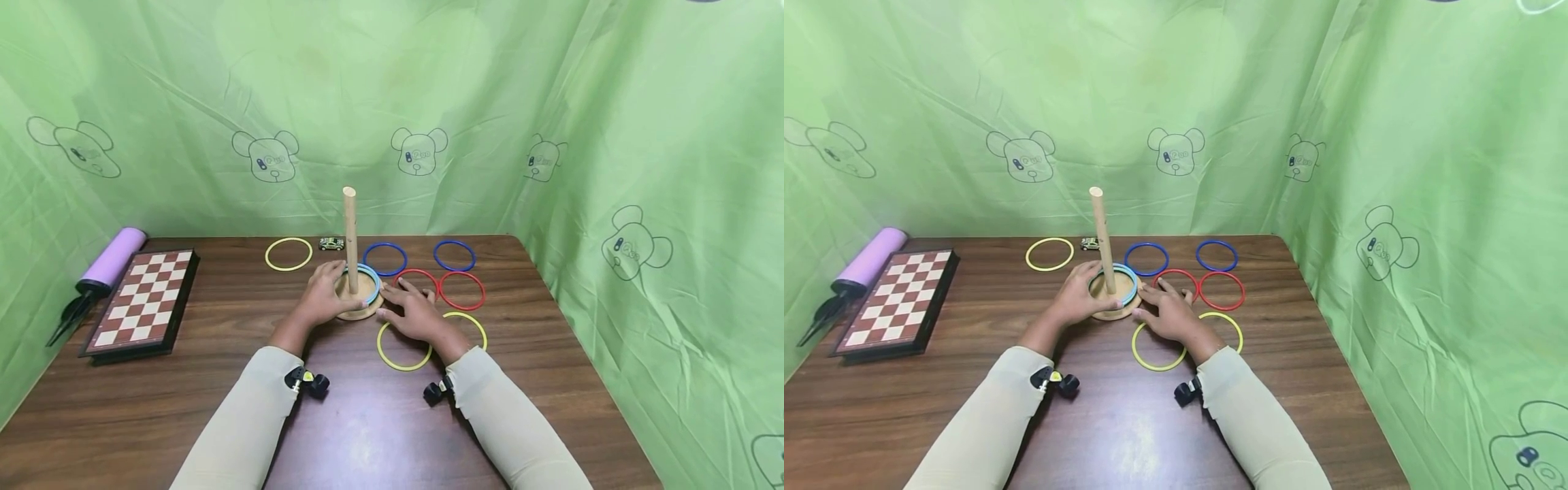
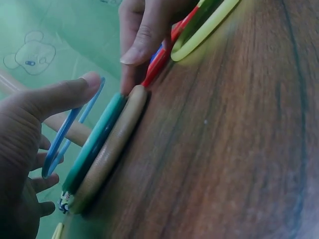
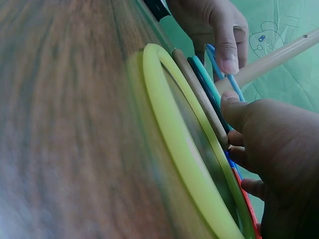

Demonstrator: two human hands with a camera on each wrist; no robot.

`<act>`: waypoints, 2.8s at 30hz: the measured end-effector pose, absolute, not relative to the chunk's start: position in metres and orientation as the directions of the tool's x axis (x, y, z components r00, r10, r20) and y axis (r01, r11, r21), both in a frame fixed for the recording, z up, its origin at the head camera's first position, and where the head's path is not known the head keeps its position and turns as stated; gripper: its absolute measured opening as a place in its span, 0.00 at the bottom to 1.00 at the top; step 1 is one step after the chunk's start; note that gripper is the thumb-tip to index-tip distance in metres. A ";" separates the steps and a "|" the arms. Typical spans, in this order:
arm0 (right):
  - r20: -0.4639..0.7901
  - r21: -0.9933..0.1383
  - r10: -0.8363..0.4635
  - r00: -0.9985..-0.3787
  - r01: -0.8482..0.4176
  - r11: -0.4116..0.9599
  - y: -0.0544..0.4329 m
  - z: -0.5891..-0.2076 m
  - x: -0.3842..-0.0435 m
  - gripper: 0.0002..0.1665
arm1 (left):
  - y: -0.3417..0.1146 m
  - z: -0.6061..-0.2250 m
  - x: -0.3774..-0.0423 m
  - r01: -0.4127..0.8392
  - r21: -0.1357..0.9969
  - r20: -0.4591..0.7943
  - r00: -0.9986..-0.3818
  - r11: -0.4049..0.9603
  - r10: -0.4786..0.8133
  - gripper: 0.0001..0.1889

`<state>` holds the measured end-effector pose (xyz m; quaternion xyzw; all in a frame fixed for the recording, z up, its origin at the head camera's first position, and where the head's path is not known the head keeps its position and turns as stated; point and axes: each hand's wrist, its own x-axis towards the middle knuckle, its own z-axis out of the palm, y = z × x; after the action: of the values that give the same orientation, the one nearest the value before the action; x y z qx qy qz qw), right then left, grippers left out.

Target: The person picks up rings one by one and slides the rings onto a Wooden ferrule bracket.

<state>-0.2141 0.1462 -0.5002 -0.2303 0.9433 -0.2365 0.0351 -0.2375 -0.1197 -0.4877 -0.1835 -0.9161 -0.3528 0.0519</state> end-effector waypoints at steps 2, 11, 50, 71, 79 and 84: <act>0.039 -0.461 -0.452 -0.891 -0.418 0.783 0.146 -0.501 -0.215 0.38 | -0.119 -0.489 -0.237 0.369 0.625 0.219 -0.929 0.688 0.299 0.58; 0.033 -0.459 -0.449 -0.893 -0.412 0.787 0.146 -0.501 -0.215 0.38 | -0.119 -0.494 -0.237 0.379 0.625 0.218 -0.924 0.683 0.313 0.57; 0.026 -0.447 -0.447 -0.894 -0.410 0.795 0.145 -0.500 -0.214 0.38 | -0.128 -0.504 -0.237 0.395 0.638 0.258 -0.919 0.661 0.300 0.61; 0.030 -0.480 -0.444 -0.896 -0.402 0.780 0.146 -0.500 -0.212 0.37 | -0.197 -0.509 -0.247 0.193 0.505 0.387 -0.922 0.841 -0.021 0.48; 0.025 -0.484 -0.443 -0.896 -0.399 0.779 0.146 -0.502 -0.213 0.37 | -0.206 -0.519 -0.261 0.097 0.463 0.282 -0.958 0.881 -0.043 0.48; 0.033 -0.471 -0.443 -0.896 -0.405 0.784 0.146 -0.503 -0.214 0.37 | -0.211 -0.522 -0.269 0.060 0.447 0.239 -0.970 0.892 -0.054 0.49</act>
<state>-0.2141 0.1458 -0.5026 -0.2246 0.9435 -0.2403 0.0397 -0.2693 -0.2108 -0.5223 -0.0016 -0.9649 -0.2320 0.1233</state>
